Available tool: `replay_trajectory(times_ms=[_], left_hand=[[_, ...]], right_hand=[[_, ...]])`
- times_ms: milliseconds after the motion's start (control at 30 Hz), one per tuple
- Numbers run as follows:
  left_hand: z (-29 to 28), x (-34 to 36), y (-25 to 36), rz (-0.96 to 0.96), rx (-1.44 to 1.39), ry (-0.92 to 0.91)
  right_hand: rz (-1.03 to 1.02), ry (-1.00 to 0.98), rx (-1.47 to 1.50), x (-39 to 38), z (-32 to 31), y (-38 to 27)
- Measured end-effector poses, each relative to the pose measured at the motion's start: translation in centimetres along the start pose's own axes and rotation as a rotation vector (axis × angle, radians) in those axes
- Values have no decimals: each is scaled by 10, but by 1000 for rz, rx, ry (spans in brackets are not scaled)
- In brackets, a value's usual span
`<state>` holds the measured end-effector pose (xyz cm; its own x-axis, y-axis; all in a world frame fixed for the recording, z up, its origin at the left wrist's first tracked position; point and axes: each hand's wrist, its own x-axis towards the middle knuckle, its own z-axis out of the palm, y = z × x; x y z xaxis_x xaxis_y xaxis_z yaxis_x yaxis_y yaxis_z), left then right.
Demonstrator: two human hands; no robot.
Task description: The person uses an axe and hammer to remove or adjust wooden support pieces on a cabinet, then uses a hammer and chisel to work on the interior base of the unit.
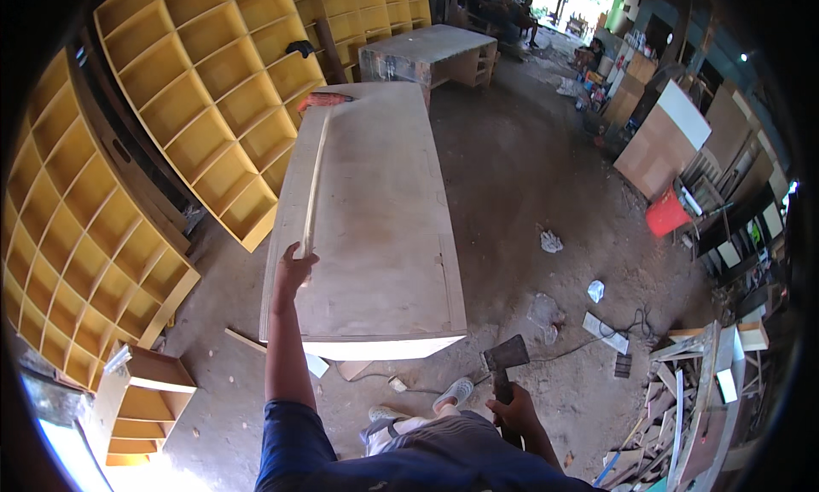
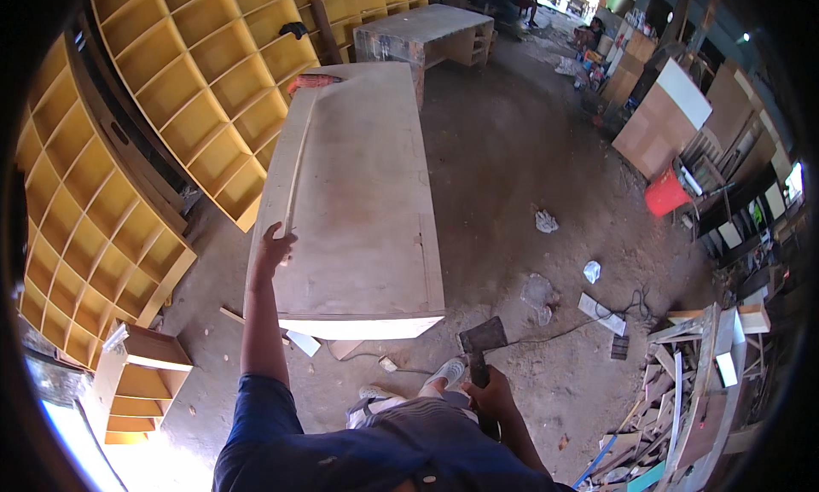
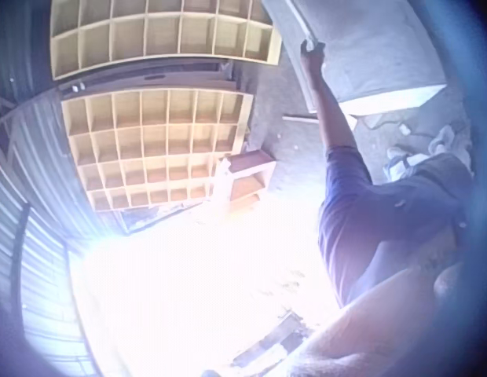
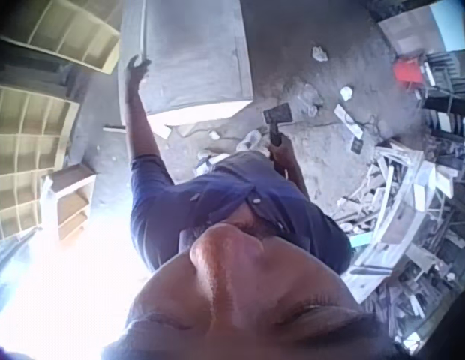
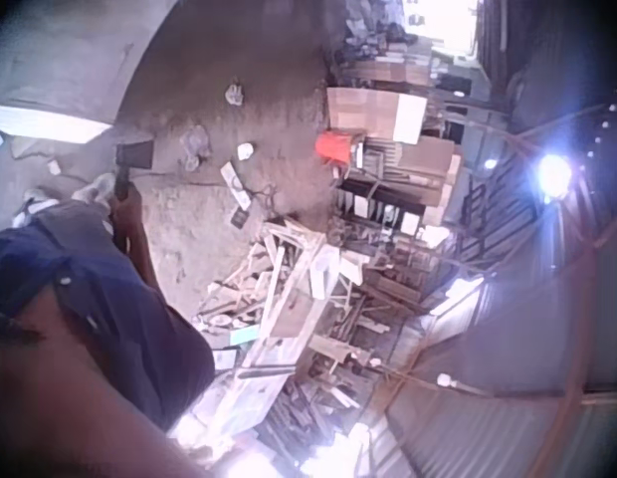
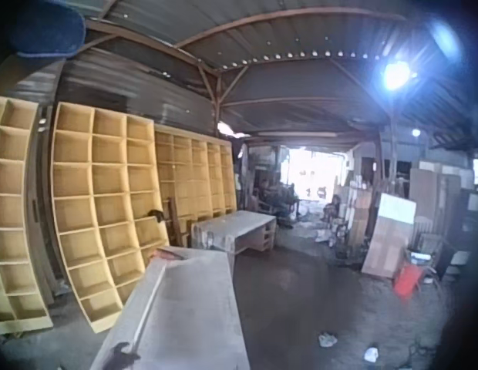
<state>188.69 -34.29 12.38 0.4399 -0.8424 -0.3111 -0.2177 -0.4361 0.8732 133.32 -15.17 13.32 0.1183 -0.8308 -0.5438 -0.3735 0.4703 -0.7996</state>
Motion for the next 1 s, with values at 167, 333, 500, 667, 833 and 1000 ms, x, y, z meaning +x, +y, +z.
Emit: replay_trajectory(times_ms=[167,333,500,667,833,1000], left_hand=[[53,-59,24,108,-869,-537],[118,-67,28,117,-946,-471],[168,-62,33,-22,-1023,-235],[207,-49,51,-104,-888,-64],[239,-40,58,-15,-484,260],[295,-33,78,153,-101,465]], right_hand=[[-10,4,71,33,-57,29],[30,2,71,68,-116,31],[-44,2,65,89,-165,29],[-14,40,59,106,-198,39],[107,121,72,113,-229,43],[159,156,11,137,-269,34]])
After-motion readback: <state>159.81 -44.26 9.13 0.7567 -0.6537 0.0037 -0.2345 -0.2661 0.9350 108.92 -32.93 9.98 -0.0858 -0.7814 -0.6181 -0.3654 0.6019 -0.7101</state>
